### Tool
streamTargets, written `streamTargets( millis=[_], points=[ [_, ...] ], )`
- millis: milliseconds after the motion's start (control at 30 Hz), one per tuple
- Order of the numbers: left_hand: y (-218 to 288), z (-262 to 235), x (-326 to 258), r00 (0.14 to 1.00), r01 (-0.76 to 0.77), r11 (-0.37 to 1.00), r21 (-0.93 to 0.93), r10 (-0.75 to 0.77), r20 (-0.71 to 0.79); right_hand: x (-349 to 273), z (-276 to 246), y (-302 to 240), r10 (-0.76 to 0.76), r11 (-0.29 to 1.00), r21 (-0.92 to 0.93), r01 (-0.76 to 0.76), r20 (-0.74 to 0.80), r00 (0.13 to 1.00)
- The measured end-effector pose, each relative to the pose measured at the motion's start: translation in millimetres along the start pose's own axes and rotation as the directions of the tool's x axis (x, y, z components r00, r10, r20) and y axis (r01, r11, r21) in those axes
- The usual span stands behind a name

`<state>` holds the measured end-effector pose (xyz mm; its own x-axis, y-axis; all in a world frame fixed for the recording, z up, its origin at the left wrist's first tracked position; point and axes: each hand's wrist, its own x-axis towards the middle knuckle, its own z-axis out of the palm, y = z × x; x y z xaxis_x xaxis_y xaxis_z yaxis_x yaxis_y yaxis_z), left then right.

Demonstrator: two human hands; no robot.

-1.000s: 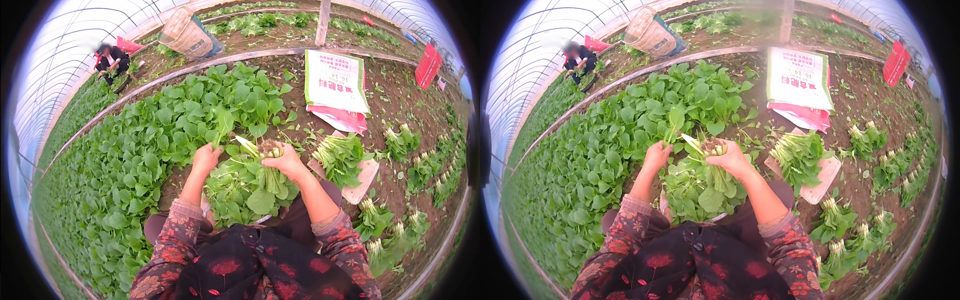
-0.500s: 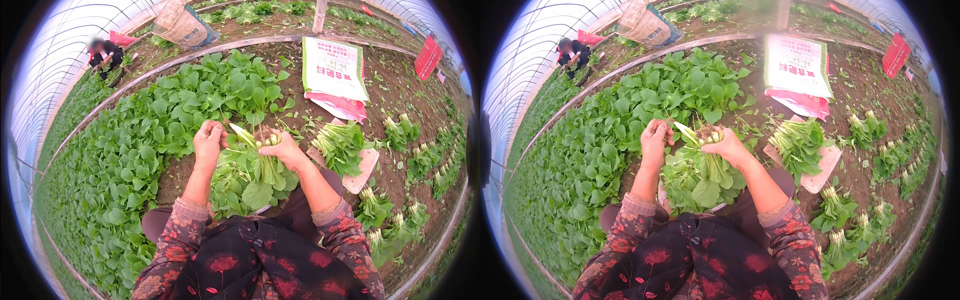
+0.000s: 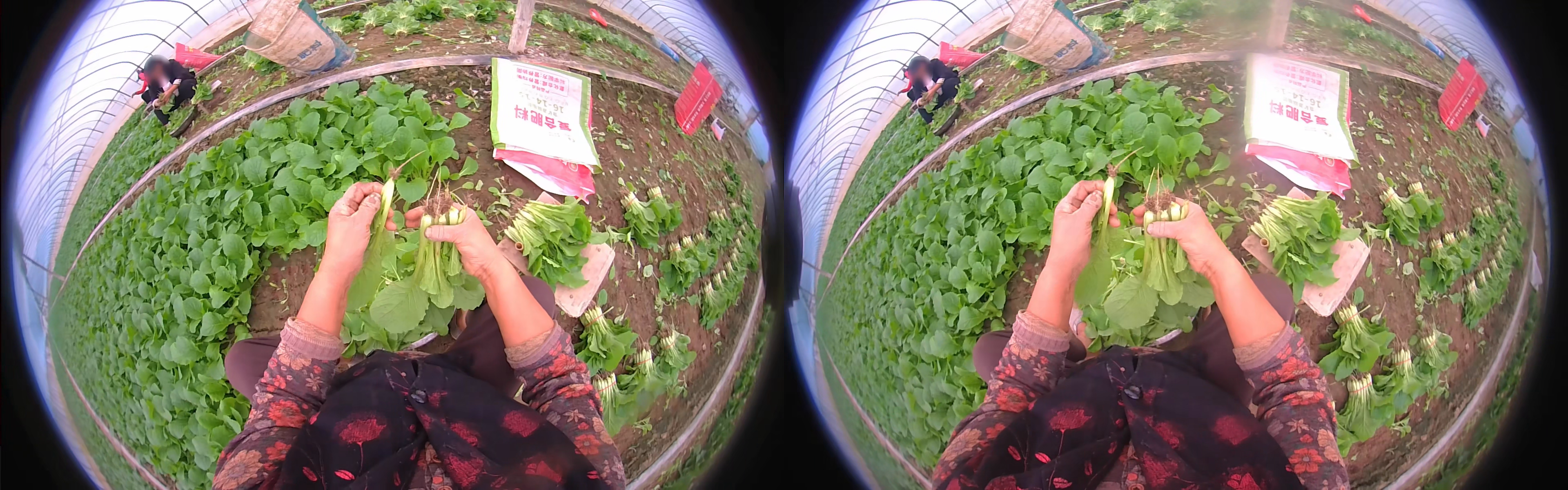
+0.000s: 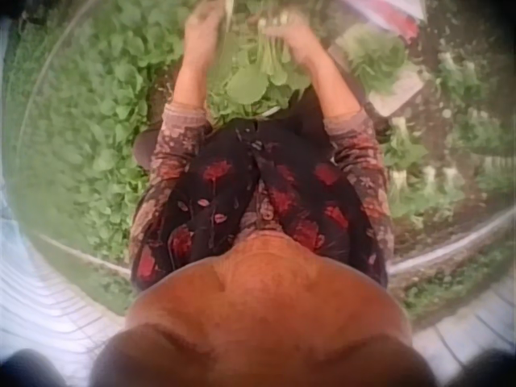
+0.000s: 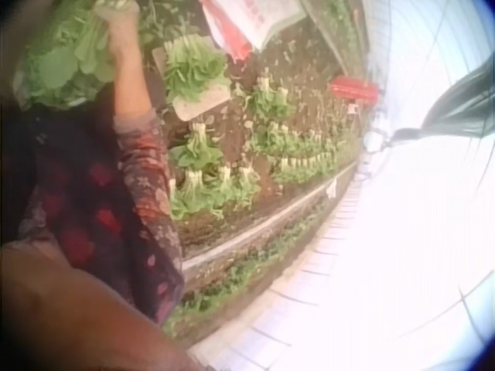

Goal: The person sits in a greenhouse and repeatedly pulls leafy green vegetables from the soil, trims the roots and lower leaves by hand, and places the cleaned bunches into a metal bowl. The person continues this process throughout the clip.

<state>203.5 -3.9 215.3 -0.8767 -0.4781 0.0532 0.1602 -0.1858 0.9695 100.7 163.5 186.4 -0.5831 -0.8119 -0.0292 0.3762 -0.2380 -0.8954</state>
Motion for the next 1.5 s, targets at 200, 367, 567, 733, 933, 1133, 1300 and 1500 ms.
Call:
streamTargets(
  millis=[200, 367, 567, 733, 933, 1133, 1300, 1500],
  points=[
    [-40.2, 25.2, -8.3, 0.995, -0.076, 0.982, 0.172, 0.085, -0.047, 6.6, 3.2, 9.4, -0.032, 0.983, 0.176, 0.056, -0.135, 0.99],
    [-66.3, 41.0, -6.4, 0.972, -0.164, 0.943, 0.288, 0.204, -0.113, 7.0, 0.8, 9.6, 0.002, 0.969, 0.239, 0.061, -0.256, 0.967],
    [-71.2, 46.2, -3.0, 0.956, -0.228, 0.899, 0.374, 0.279, -0.087, 6.6, -2.5, 8.5, 0.05, 0.959, 0.281, 0.025, -0.257, 0.965],
    [-93.1, 48.0, 1.4, 0.953, -0.242, 0.91, 0.337, 0.288, -0.092, 3.3, -3.2, 3.1, 0.164, 0.972, 0.2, -0.121, -0.218, 0.962],
    [-72.0, 33.0, 6.1, 0.994, -0.104, 0.974, 0.201, 0.1, 0.034, 4.9, -0.6, -13.0, 0.131, 0.987, 0.115, -0.114, -0.148, 0.98],
    [-85.4, -73.2, 61.1, 0.979, 0.156, 0.922, 0.355, -0.097, -0.18, 11.0, -33.3, -41.9, -0.042, 0.998, -0.058, 0.026, -0.305, 0.951],
    [-137.8, -119.8, 127.2, 0.964, 0.255, 0.595, 0.762, -0.221, -0.151, 16.6, -37.0, -34.7, -0.119, 0.971, -0.239, 0.017, -0.419, 0.9],
    [-263.8, -148.9, 213.3, 0.948, 0.122, 0.216, 0.969, -0.313, -0.05, 17.8, -34.8, -29.5, -0.059, 0.952, -0.293, -0.086, -0.451, 0.891]
  ],
)
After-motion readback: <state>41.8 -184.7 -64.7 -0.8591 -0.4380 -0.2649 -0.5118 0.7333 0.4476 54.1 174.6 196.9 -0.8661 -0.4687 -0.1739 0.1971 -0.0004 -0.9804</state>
